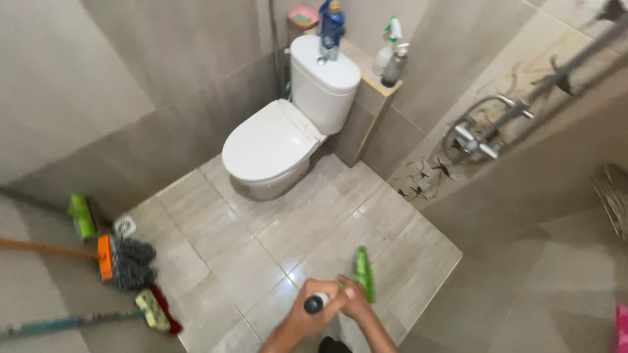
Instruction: The person cleans the bathroom floor using a green squeegee, pushing water toward a floor drain.
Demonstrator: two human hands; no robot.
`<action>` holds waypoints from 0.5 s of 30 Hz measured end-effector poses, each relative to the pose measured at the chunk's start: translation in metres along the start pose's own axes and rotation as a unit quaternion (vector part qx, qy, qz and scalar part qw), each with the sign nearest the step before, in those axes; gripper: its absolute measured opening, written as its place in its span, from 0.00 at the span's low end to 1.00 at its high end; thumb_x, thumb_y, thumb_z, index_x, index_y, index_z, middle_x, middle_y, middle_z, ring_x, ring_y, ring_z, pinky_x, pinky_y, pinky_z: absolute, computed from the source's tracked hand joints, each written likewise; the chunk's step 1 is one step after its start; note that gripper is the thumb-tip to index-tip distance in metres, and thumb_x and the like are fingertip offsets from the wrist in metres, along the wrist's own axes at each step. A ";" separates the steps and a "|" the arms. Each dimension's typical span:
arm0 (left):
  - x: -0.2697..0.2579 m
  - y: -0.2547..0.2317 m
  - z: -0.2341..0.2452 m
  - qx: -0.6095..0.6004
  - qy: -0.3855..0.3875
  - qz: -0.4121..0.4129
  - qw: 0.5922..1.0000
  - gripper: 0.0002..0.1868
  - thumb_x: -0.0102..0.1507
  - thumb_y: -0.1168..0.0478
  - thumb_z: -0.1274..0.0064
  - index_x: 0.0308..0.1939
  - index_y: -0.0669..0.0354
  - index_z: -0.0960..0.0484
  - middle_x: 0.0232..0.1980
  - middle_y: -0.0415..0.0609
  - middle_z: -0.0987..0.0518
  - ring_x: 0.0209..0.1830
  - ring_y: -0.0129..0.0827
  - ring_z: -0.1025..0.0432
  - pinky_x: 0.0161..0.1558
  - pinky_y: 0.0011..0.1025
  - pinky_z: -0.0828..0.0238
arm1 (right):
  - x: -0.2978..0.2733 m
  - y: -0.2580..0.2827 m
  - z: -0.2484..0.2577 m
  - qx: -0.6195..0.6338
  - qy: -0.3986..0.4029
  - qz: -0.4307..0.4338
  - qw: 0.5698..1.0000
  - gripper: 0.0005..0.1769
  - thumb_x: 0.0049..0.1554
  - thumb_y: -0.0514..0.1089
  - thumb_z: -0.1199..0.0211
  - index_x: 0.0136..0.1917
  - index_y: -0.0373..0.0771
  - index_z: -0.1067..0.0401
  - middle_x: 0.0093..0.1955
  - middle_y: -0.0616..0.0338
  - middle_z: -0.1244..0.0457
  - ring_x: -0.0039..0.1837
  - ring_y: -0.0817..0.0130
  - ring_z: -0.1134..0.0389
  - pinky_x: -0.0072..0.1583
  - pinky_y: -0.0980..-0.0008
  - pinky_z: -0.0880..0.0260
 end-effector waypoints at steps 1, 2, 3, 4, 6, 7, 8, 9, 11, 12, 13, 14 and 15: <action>0.009 -0.007 -0.003 -0.011 -0.009 -0.012 1.000 0.28 0.66 0.60 0.40 0.16 0.62 0.39 0.16 0.46 0.41 0.18 0.27 0.48 0.23 0.32 0.48 | 0.011 -0.003 -0.014 0.024 0.054 -0.031 0.998 0.21 0.49 0.52 0.31 0.50 0.36 0.25 0.48 0.48 0.29 0.51 0.56 0.27 0.52 0.60 0.28; 0.015 -0.016 -0.007 -0.021 -0.018 -0.024 0.999 0.29 0.66 0.60 0.40 0.16 0.61 0.40 0.15 0.46 0.40 0.17 0.29 0.48 0.23 0.33 0.49 | 0.018 -0.007 -0.025 0.046 0.109 -0.060 0.991 0.18 0.52 0.53 0.34 0.47 0.37 0.24 0.45 0.52 0.28 0.49 0.62 0.26 0.52 0.64 0.28; 0.016 -0.026 -0.010 -0.028 -0.027 -0.034 0.999 0.30 0.66 0.60 0.39 0.15 0.61 0.41 0.15 0.46 0.40 0.16 0.30 0.48 0.23 0.34 0.49 | 0.026 0.012 -0.022 0.121 0.096 0.028 0.988 0.20 0.52 0.52 0.33 0.51 0.36 0.27 0.46 0.52 0.30 0.49 0.62 0.28 0.52 0.64 0.29; 0.019 -0.040 -0.013 0.009 -0.043 -0.068 0.997 0.30 0.66 0.60 0.38 0.15 0.61 0.40 0.15 0.47 0.40 0.17 0.32 0.47 0.24 0.34 0.47 | 0.032 0.030 -0.015 0.196 0.083 0.115 0.970 0.23 0.53 0.51 0.32 0.56 0.36 0.30 0.47 0.52 0.31 0.49 0.62 0.30 0.51 0.64 0.30; 0.026 -0.069 -0.030 0.081 -0.062 -0.131 0.986 0.31 0.66 0.61 0.37 0.15 0.62 0.39 0.16 0.49 0.40 0.19 0.35 0.44 0.27 0.34 0.41 | 0.036 0.038 -0.016 0.353 0.078 0.097 0.927 0.22 0.55 0.48 0.31 0.58 0.34 0.31 0.47 0.54 0.34 0.48 0.64 0.34 0.49 0.64 0.34; 0.031 -0.080 -0.040 0.114 -0.074 -0.150 0.979 0.29 0.65 0.61 0.36 0.14 0.61 0.36 0.15 0.49 0.37 0.20 0.37 0.42 0.33 0.39 0.42 | 0.039 0.034 -0.027 0.427 0.089 -0.004 0.900 0.18 0.58 0.45 0.31 0.56 0.34 0.30 0.46 0.57 0.35 0.47 0.66 0.37 0.48 0.64 0.37; 0.037 -0.092 -0.051 0.146 -0.084 -0.168 0.971 0.27 0.63 0.61 0.36 0.13 0.61 0.33 0.14 0.50 0.34 0.20 0.39 0.39 0.38 0.43 0.42 | 0.039 0.029 -0.036 0.492 0.099 -0.105 0.859 0.13 0.61 0.43 0.32 0.54 0.33 0.29 0.45 0.59 0.37 0.46 0.68 0.40 0.47 0.64 0.40; 0.040 -0.104 -0.060 0.180 -0.095 -0.186 0.961 0.26 0.61 0.61 0.36 0.12 0.61 0.30 0.13 0.50 0.32 0.21 0.42 0.36 0.44 0.48 0.43 | 0.041 0.046 -0.010 0.424 0.049 -0.055 0.903 0.12 0.60 0.41 0.32 0.55 0.36 0.28 0.44 0.59 0.37 0.46 0.67 0.37 0.48 0.64 0.36; 0.055 -0.071 -0.084 0.095 -0.015 0.049 0.994 0.27 0.63 0.55 0.39 0.14 0.60 0.32 0.17 0.49 0.31 0.25 0.42 0.33 0.46 0.49 0.37 | 0.029 0.089 0.051 0.277 -0.055 0.050 0.958 0.12 0.57 0.39 0.32 0.55 0.40 0.28 0.43 0.58 0.37 0.46 0.67 0.33 0.50 0.64 0.30; 0.054 -0.053 -0.097 0.050 0.028 0.165 0.985 0.27 0.64 0.52 0.41 0.15 0.59 0.33 0.19 0.49 0.30 0.27 0.42 0.31 0.47 0.49 0.33 | 0.026 0.103 0.068 0.240 -0.058 0.051 0.968 0.12 0.56 0.40 0.31 0.54 0.41 0.27 0.40 0.56 0.37 0.44 0.64 0.34 0.48 0.63 0.32; 0.060 -0.069 -0.096 0.108 0.004 0.111 0.988 0.28 0.63 0.52 0.40 0.14 0.59 0.32 0.19 0.53 0.31 0.33 0.49 0.32 0.51 0.51 0.39 | 0.027 0.113 0.087 0.202 -0.065 0.053 0.976 0.12 0.55 0.41 0.29 0.52 0.41 0.26 0.38 0.55 0.37 0.42 0.61 0.35 0.47 0.61 0.33; 0.063 -0.084 -0.098 0.165 -0.019 0.055 0.985 0.28 0.62 0.53 0.38 0.13 0.59 0.32 0.19 0.58 0.31 0.38 0.57 0.33 0.54 0.53 0.44 | 0.027 0.120 0.102 0.164 -0.072 0.054 0.982 0.12 0.54 0.43 0.27 0.50 0.42 0.25 0.35 0.54 0.37 0.40 0.58 0.36 0.45 0.59 0.35; 0.064 -0.099 -0.102 0.220 -0.038 -0.002 0.975 0.28 0.62 0.54 0.36 0.12 0.59 0.31 0.19 0.62 0.32 0.43 0.64 0.34 0.58 0.55 0.50 | 0.026 0.127 0.120 0.141 -0.109 0.067 0.982 0.12 0.53 0.44 0.26 0.48 0.43 0.25 0.35 0.55 0.36 0.40 0.57 0.35 0.44 0.58 0.35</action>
Point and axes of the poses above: each hand's wrist, its own x-axis towards the middle knuckle, its own z-axis out of the back of the hand, y = z × x, the point moved 10 cm from there along x, towards the middle knuckle
